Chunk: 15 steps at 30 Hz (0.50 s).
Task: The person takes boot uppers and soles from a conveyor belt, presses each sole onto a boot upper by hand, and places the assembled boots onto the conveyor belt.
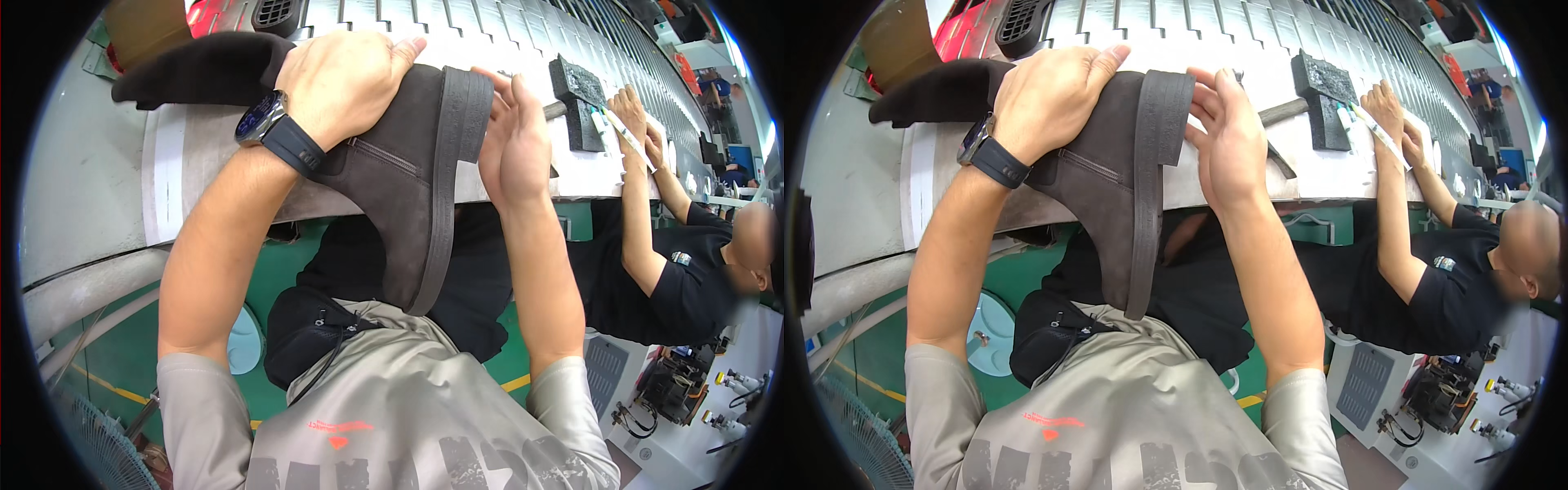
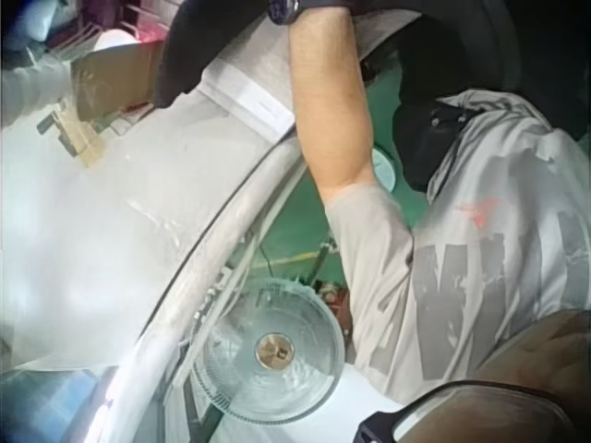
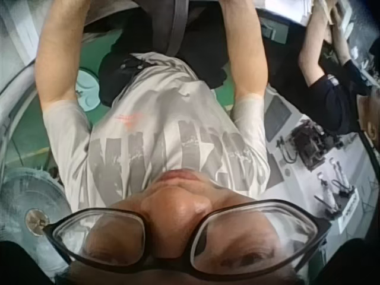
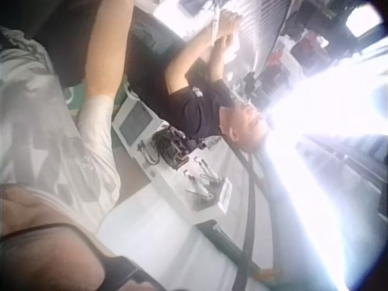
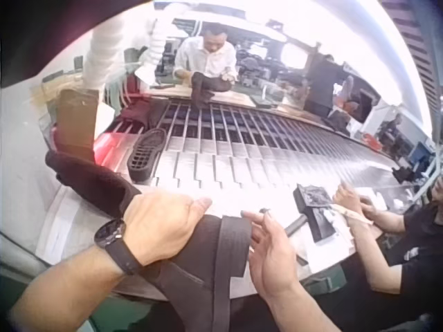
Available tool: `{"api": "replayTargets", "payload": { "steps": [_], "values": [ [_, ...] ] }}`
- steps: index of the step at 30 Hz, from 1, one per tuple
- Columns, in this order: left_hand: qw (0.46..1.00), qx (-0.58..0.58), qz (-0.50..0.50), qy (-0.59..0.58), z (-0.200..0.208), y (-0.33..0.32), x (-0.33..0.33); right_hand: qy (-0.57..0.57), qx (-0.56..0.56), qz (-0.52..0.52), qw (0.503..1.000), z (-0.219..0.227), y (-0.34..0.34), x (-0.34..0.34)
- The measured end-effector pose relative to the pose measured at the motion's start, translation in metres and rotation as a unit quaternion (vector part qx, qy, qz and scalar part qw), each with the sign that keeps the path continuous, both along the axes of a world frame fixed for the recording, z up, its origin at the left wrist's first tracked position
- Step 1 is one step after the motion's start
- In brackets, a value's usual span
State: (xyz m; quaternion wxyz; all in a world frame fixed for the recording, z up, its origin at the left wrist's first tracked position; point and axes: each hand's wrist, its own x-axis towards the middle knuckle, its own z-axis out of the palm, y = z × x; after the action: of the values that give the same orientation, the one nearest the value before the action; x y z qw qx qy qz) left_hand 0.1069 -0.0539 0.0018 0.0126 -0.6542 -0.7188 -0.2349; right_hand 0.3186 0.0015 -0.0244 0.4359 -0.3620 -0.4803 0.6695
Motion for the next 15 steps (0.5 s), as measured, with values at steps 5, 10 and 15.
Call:
{"api": "replayTargets", "payload": {
  "steps": [5, 10, 15],
  "values": [
    [0.997, -0.016, -0.051, -0.06, -0.017, 0.004, 0.006, -0.027, 0.014, 0.056, 0.998, 0.008, 0.015, -0.022],
    [0.994, -0.054, -0.024, -0.097, -0.027, 0.013, 0.003, -0.143, 0.213, 0.031, 0.966, 0.005, 0.016, -0.035],
    [0.995, -0.045, -0.01, -0.093, -0.039, 0.022, -0.003, -0.258, 0.229, 0.058, 0.937, 0.006, 0.042, -0.048]
  ]
}}
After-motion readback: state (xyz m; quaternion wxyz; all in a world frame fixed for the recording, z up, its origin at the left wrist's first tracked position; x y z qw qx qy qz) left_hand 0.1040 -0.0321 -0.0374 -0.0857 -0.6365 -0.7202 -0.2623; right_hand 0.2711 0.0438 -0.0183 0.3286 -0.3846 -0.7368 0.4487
